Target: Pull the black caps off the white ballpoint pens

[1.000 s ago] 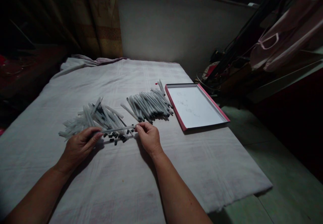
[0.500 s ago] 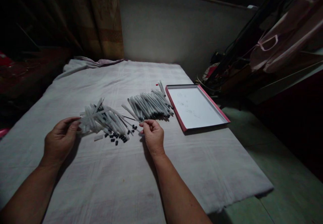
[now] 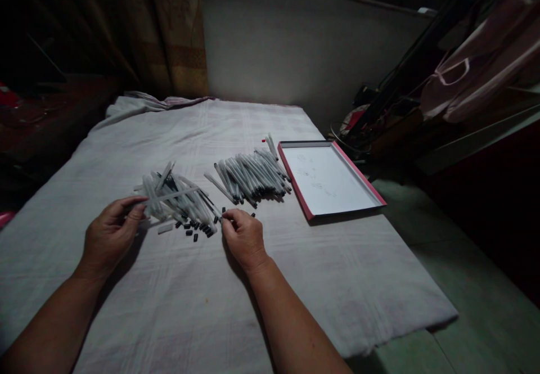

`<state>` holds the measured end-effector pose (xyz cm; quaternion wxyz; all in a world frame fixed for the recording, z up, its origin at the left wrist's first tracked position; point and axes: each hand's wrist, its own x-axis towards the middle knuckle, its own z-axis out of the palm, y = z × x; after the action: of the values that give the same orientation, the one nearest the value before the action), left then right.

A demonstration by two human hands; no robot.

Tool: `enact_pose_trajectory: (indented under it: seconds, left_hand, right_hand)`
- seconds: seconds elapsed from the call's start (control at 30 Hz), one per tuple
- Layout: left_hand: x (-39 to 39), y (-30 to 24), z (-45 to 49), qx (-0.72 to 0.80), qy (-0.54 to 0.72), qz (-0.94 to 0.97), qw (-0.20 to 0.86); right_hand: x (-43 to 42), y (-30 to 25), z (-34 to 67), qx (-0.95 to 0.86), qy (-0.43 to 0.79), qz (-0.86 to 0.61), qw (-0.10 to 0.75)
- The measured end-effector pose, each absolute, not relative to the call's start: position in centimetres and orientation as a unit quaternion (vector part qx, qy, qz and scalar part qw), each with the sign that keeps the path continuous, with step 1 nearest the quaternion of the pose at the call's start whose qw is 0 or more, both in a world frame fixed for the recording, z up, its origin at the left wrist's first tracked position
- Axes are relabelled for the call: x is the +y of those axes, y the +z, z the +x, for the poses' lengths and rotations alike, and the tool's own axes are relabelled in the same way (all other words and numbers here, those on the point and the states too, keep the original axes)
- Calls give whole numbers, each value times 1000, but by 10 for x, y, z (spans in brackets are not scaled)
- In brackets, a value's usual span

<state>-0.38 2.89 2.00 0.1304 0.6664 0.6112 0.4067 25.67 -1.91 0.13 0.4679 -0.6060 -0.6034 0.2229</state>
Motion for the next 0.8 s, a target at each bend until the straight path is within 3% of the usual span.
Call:
enact_pose_trajectory:
  seconds: [0.4,0.6,0.8]
  left_hand:
    - [29,19,0,597,398,684,132]
    - [26,22,5,560,390,709,176]
    - [17,24,20,520,384,730,219]
  right_hand:
    - [-16,-2,253,-638,187,-633,397]
    - [-16,2,255,-601,224,-621,451]
    - [-17,6,259,-517,365,-596,494]
